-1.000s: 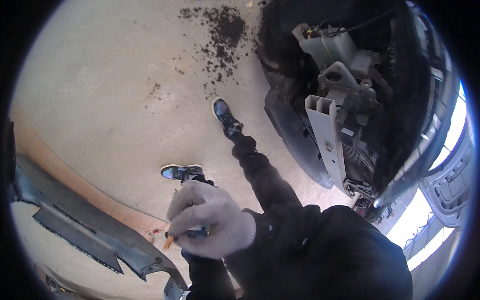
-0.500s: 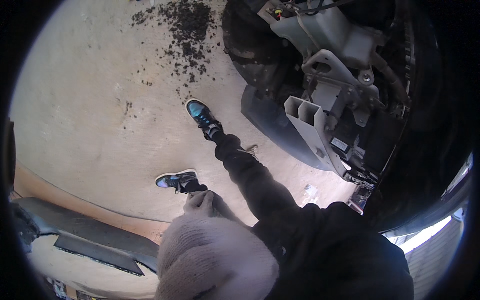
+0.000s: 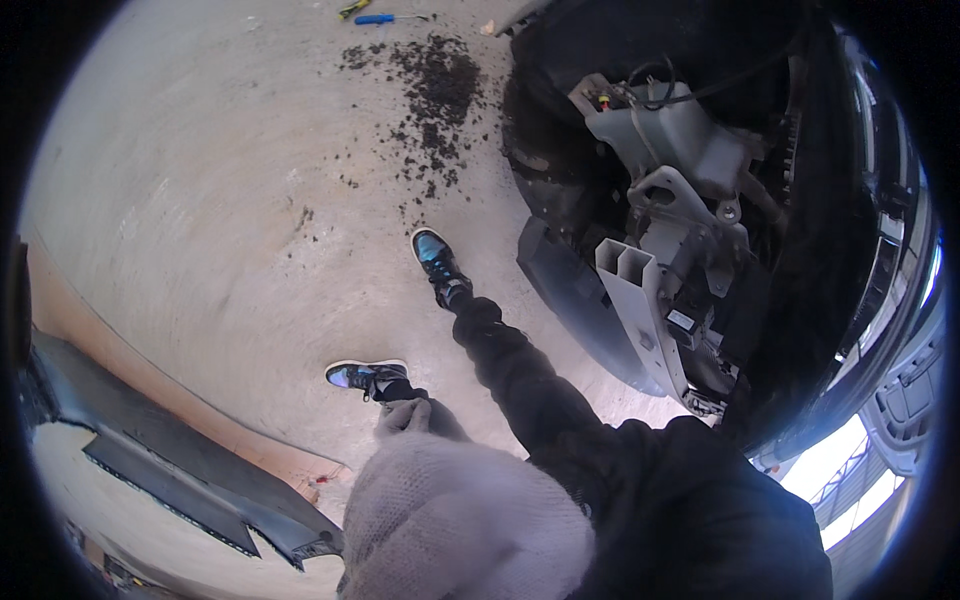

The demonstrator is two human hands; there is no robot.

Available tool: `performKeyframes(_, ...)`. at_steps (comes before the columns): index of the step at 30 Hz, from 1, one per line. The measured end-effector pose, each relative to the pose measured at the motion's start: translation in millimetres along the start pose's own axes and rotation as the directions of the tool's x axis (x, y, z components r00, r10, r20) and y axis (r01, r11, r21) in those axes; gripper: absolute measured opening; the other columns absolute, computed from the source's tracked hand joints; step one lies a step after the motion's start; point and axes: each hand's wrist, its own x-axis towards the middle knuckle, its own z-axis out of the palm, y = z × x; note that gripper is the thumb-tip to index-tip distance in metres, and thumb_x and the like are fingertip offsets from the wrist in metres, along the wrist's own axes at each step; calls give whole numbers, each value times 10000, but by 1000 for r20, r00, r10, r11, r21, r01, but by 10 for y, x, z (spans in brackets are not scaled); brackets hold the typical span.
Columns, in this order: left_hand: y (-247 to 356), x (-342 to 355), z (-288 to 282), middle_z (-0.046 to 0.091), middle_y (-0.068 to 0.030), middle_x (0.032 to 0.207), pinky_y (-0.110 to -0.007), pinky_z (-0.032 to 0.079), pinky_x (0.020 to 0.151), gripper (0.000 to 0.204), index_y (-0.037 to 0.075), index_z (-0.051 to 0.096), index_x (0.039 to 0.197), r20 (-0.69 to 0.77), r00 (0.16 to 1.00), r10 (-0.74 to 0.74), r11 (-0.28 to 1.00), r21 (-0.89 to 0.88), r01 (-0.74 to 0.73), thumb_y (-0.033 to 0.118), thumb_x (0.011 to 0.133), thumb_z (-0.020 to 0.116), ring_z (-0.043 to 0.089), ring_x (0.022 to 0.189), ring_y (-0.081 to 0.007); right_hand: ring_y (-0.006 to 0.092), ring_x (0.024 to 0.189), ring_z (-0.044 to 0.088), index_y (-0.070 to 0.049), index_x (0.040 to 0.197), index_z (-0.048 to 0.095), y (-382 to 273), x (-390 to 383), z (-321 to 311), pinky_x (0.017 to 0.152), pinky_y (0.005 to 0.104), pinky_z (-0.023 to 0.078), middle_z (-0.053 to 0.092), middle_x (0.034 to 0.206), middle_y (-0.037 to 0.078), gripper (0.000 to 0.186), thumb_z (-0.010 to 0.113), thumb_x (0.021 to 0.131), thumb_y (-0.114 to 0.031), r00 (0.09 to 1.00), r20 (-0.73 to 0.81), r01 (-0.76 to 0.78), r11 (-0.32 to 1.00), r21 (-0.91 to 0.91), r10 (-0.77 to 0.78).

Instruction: The person uses a cordless drill to remove fasteners from a detached car bumper placed on cardboard. They repeatedly position the bumper, drill out clips, and set the tool down while another person works nearby on a vehicle.

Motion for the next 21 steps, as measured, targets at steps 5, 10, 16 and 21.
performKeyframes(5, -482, -142, -32, 683, -93, 839, -286, 501, 750, 150, -48, 732, 836, -84, 994, -63, 991, -121, 53, 100, 818, 726, 670, 801, -220, 176, 548, 614, -52, 847, 743, 38, 10, 333, 459, 280, 471, 711, 912, 120, 115, 693, 931, -111, 997, 73, 19, 1000, -3, -18)
performKeyframes(10, -552, -316, -262, 685, -111, 764, -320, 500, 721, 73, -46, 732, 786, -201, 969, 143, 947, -258, -194, 26, 787, 723, 626, 756, -190, 179, 545, 591, -67, 841, 748, -164, 470, 767, 467, 286, 467, 691, 891, 93, 60, 729, 890, -94, 960, 241, 150, 989, -13, -143)
performKeyframes(16, -282, -633, -814, 672, -108, 735, -351, 499, 695, 51, -31, 735, 766, -440, 890, 121, 938, -242, -248, 8, 737, 750, 625, 754, -204, 181, 803, 591, -149, 782, 749, -857, 1087, 1522, 678, 302, 490, 667, 947, 23, 105, 748, 868, -89, 794, 537, 333, 943, 10, -286)
performKeyframes(21, -260, -993, -1347, 696, -122, 795, -379, 523, 681, 102, -28, 736, 825, -548, 824, 147, 930, -209, -304, 66, 803, 767, 650, 752, -235, 182, 879, 582, -195, 763, 751, -1496, 1276, 2383, 753, 306, 485, 678, 998, 3, 127, 763, 863, -117, 733, 538, 432, 896, 103, -416)
